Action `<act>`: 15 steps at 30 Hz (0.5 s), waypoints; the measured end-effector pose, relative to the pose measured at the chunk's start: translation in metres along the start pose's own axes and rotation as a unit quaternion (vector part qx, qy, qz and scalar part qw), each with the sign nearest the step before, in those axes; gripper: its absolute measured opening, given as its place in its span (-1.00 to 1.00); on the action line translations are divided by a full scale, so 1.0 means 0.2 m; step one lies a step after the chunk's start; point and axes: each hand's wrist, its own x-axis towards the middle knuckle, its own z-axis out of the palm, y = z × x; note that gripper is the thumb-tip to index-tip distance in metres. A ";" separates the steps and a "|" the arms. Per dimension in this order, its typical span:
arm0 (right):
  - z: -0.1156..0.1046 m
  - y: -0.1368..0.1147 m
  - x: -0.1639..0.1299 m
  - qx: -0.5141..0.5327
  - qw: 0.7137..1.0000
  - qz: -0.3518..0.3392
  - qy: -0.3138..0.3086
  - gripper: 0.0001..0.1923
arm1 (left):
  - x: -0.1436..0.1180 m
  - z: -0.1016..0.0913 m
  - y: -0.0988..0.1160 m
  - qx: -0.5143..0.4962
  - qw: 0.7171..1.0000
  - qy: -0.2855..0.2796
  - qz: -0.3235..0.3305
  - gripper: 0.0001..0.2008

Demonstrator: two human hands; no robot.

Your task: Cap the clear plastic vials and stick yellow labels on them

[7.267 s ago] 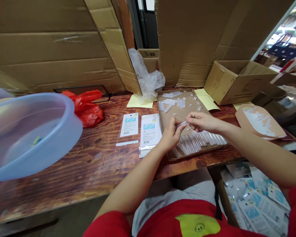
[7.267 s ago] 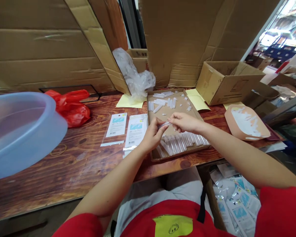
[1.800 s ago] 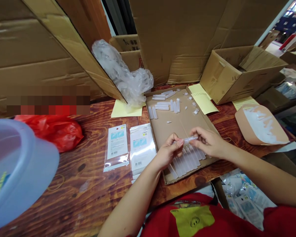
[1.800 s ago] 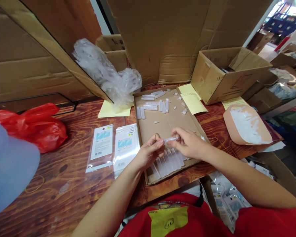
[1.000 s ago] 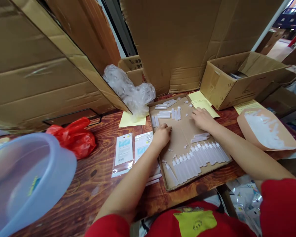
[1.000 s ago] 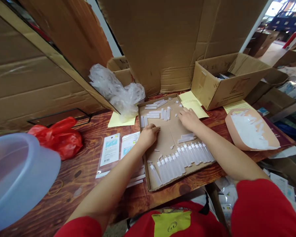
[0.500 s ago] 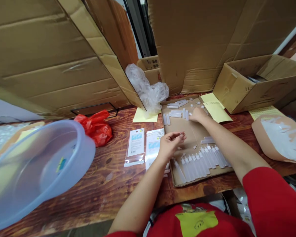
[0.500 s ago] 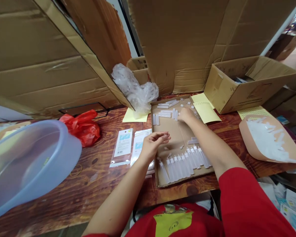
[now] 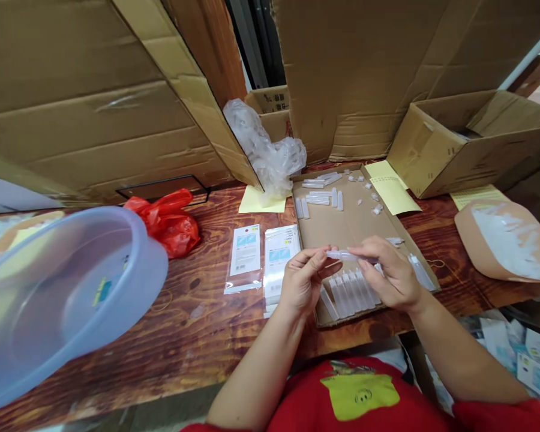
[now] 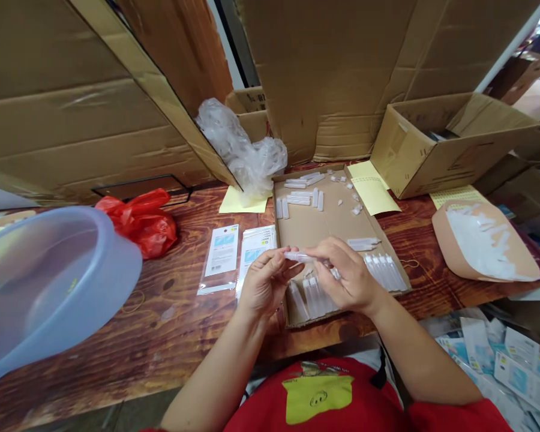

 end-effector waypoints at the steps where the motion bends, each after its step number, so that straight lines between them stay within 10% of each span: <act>1: 0.01 0.00 -0.01 -0.003 1.000 -0.004 0.001 -0.67 | -0.02 0.00 0.00 0.006 1.000 -0.004 0.006 -0.59; 9: 0.10 -0.08 -0.18 0.077 0.986 0.147 0.029 -0.84 | -0.09 -0.03 0.00 0.086 0.993 -0.041 0.068 -0.63; 15: 0.31 -0.12 -0.18 0.251 0.882 0.395 0.059 -0.61 | -0.05 0.01 -0.08 0.112 0.988 -0.062 0.082 -0.54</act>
